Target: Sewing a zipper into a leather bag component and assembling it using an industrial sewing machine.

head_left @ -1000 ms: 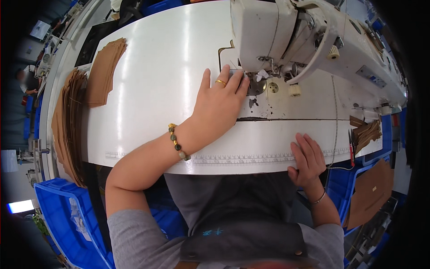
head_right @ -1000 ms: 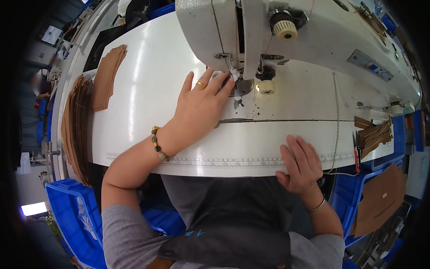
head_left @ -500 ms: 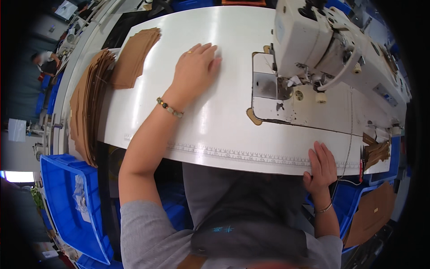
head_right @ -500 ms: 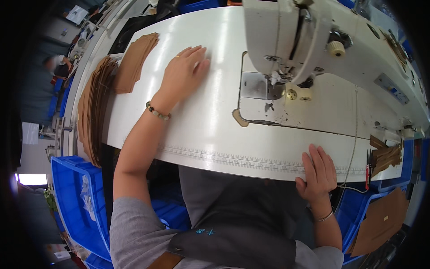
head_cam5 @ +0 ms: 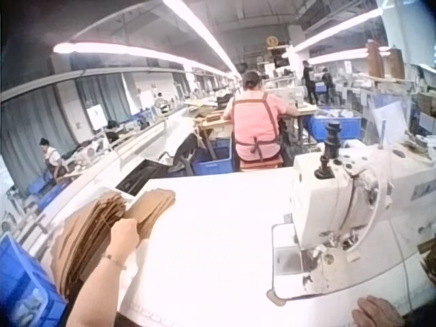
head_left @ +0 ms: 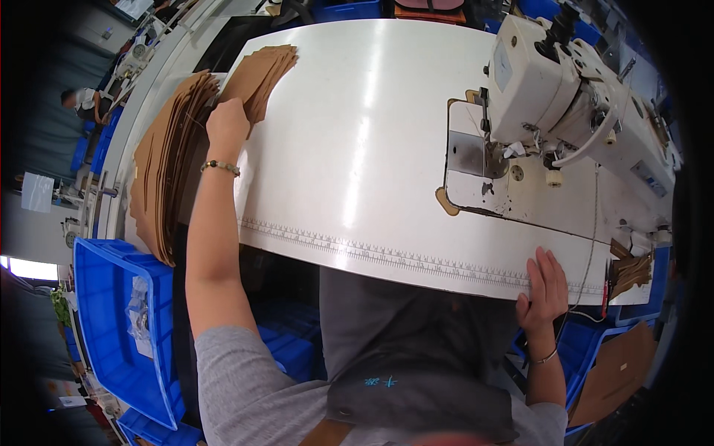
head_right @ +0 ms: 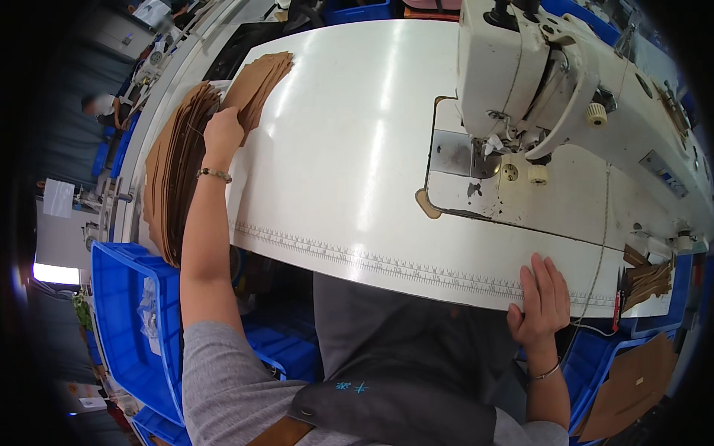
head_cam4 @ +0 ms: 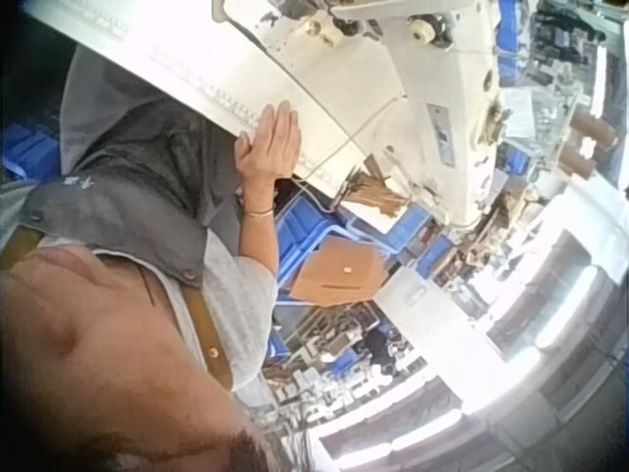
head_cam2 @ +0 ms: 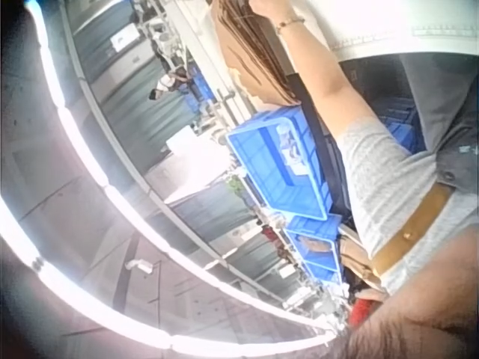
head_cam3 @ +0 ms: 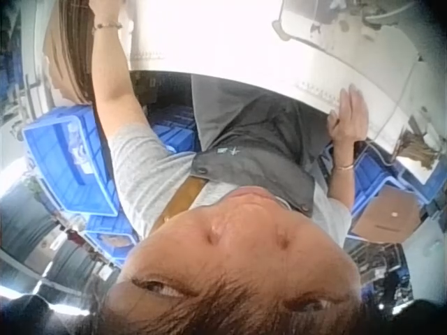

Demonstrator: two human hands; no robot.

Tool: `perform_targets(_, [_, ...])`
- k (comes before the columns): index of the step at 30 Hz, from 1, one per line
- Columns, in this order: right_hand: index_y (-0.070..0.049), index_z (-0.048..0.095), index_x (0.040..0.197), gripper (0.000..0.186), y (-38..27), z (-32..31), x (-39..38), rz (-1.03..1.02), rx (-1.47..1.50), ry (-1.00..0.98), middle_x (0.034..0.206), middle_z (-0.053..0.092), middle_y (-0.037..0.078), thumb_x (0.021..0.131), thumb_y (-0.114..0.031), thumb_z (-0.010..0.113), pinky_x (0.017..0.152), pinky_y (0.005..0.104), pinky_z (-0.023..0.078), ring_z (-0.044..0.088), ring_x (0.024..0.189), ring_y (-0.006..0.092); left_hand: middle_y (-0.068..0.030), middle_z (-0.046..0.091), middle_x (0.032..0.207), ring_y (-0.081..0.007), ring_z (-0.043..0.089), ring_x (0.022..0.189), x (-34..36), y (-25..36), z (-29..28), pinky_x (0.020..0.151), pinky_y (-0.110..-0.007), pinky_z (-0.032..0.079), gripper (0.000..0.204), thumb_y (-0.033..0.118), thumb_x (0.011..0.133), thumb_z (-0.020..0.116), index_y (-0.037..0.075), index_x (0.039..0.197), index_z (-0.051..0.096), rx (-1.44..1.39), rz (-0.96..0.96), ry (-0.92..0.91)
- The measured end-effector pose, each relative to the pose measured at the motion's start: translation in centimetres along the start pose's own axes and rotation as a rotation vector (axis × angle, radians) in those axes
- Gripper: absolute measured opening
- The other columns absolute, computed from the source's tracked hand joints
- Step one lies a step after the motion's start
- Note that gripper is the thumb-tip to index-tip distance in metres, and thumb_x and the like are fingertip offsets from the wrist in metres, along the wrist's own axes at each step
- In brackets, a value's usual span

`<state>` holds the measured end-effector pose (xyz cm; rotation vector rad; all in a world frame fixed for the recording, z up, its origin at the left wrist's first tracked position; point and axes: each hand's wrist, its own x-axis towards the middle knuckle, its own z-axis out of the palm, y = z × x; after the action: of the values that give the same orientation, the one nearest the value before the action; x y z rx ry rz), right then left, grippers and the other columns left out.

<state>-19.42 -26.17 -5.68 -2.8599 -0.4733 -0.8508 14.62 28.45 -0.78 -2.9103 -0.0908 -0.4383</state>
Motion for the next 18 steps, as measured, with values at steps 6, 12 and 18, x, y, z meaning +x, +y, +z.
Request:
perform_targets(6, [0.002,0.071,0.120,0.050,0.0,0.2,0.1,-0.013,0.012,0.010,0.132,0.069,0.023,0.105,-0.037,0.044,0.101,0.0512,0.053,0.066,0.120,0.0439,-0.0239,0.075,0.110,-0.0366,0.075,0.101,0.0,-0.2,-3.8,0.082,-0.044,0.062,0.026,0.001,0.095,0.059,-0.003,0.116,0.074,-0.167,0.141,0.022])
perform_targets(12, [0.002,0.071,0.121,0.049,-0.1,-0.3,-0.2,0.006,0.013,-0.008,0.133,0.068,0.023,0.105,-0.036,0.045,0.102,0.0512,0.052,0.066,0.121,0.0438,-0.0123,0.069,0.130,-0.0207,0.073,0.112,-7.6,6.2,-9.3,0.087,-0.029,0.065,0.041,-0.004,0.103,0.055,0.000,0.144,0.055,-2.008,-0.092,-0.538])
perform_targets(18, [0.001,0.070,0.119,0.033,-0.7,-1.7,1.4,0.066,0.186,-0.061,0.133,0.067,0.021,0.096,-0.021,0.062,0.103,0.0511,0.052,0.065,0.120,0.0431,-0.0106,0.064,0.139,-0.0194,0.068,0.122,-23.0,12.1,-10.2,0.098,-0.033,0.062,0.048,-0.002,0.104,0.055,0.002,0.151,0.047,-2.245,-0.489,-1.202])
